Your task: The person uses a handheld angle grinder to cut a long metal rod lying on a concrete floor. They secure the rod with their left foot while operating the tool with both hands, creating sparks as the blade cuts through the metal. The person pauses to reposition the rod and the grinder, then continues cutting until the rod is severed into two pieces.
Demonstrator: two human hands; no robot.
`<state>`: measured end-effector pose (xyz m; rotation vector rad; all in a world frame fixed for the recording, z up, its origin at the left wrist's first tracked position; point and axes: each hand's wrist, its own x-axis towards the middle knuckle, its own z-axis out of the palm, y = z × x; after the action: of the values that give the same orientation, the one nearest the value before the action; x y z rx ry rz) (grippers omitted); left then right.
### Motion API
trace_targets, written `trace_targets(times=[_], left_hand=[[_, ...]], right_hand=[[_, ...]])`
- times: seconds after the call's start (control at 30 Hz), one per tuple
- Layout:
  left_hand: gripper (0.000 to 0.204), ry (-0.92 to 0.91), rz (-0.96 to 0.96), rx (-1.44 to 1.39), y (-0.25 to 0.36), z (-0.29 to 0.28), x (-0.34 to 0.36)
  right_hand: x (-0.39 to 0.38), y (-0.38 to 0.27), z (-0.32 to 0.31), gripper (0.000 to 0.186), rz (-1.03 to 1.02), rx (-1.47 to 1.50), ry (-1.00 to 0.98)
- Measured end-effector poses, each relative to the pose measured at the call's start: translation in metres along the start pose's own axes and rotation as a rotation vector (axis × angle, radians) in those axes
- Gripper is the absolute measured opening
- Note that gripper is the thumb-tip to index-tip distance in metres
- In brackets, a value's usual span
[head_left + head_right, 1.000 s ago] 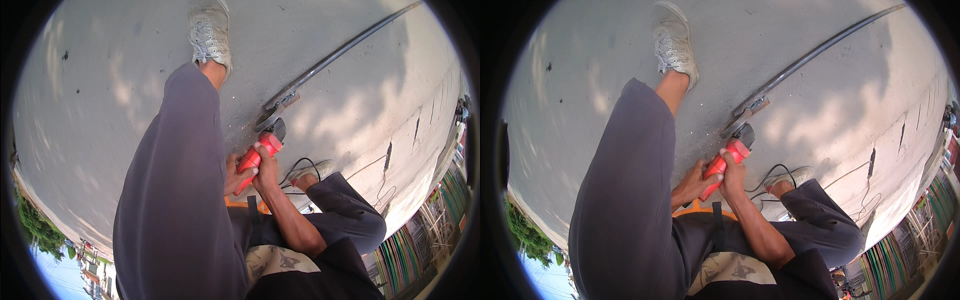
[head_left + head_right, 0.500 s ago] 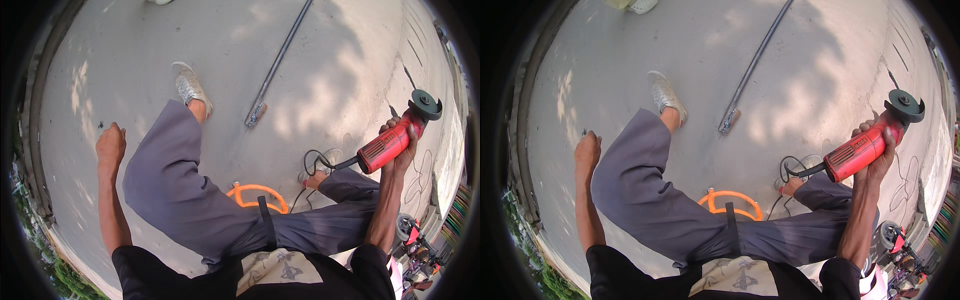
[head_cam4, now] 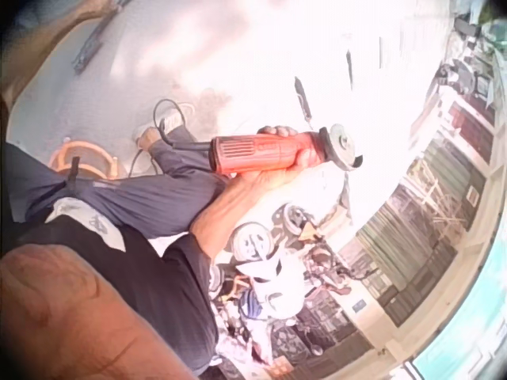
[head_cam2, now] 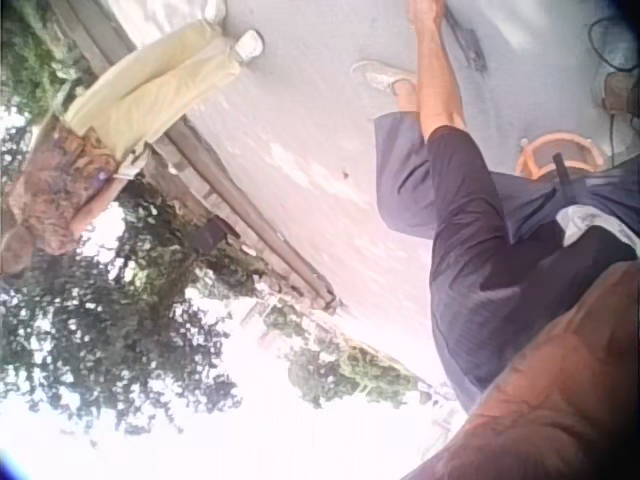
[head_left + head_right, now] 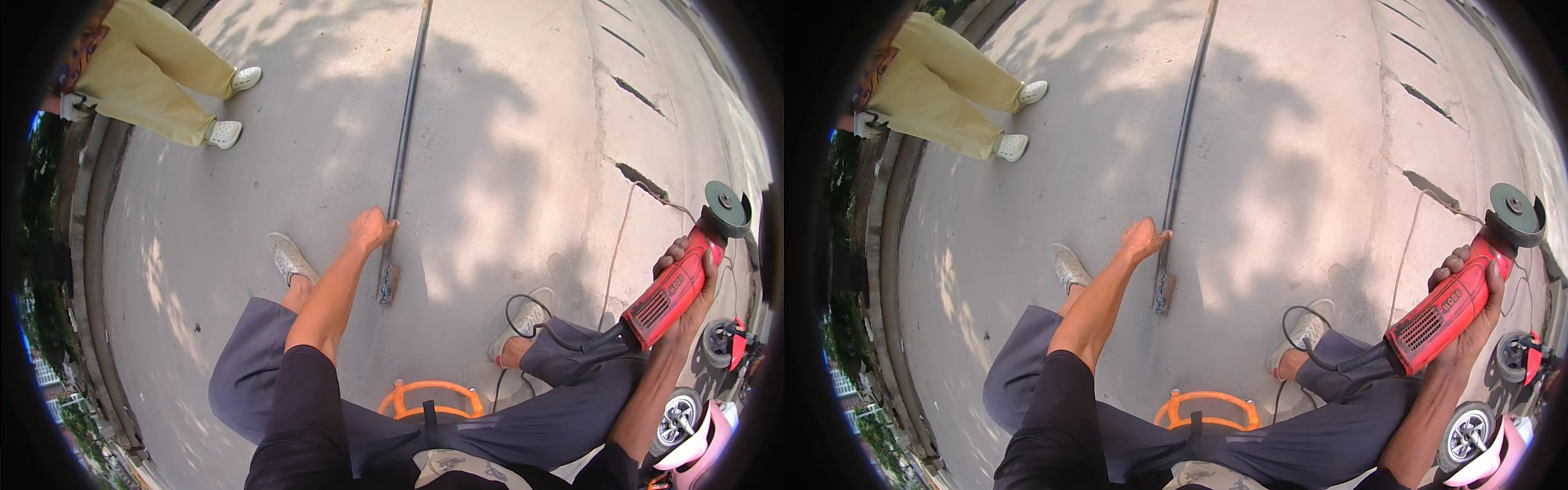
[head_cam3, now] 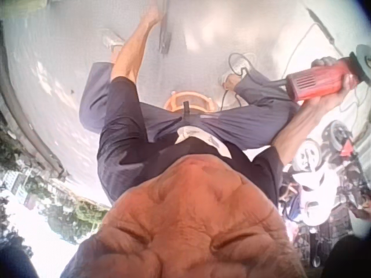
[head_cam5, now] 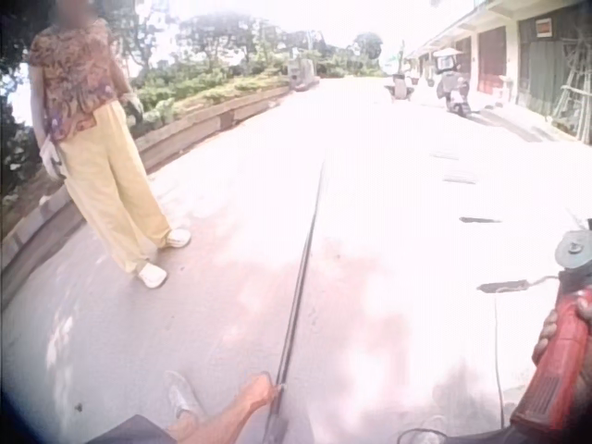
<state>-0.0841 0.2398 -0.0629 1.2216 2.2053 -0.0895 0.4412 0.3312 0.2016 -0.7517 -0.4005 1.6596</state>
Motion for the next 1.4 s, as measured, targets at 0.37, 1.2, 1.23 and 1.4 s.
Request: trace_targets(times=[0.37,1.2,1.23,1.4], left_hand=[[0.039,0.017,0.057,0.03,-0.022,0.053,0.076],[0.059,0.233,0.137,0.373,0.082,-0.238,-0.091],[0.059,0.237,0.123,0.375,0.079,-0.238,-0.094],[0.052,0.679,0.312,0.365,0.06,-0.247,-0.109]], right_hand=[[-0.011,-0.012,-0.015,0.049,-0.012,-0.041,0.074],[0.021,0.011,0.026,0.048,0.191,0.078,-0.189],[0.022,0.009,0.024,0.048,0.202,0.083,-0.198],[0.031,0.004,0.021,0.061,0.166,0.022,-0.296]])
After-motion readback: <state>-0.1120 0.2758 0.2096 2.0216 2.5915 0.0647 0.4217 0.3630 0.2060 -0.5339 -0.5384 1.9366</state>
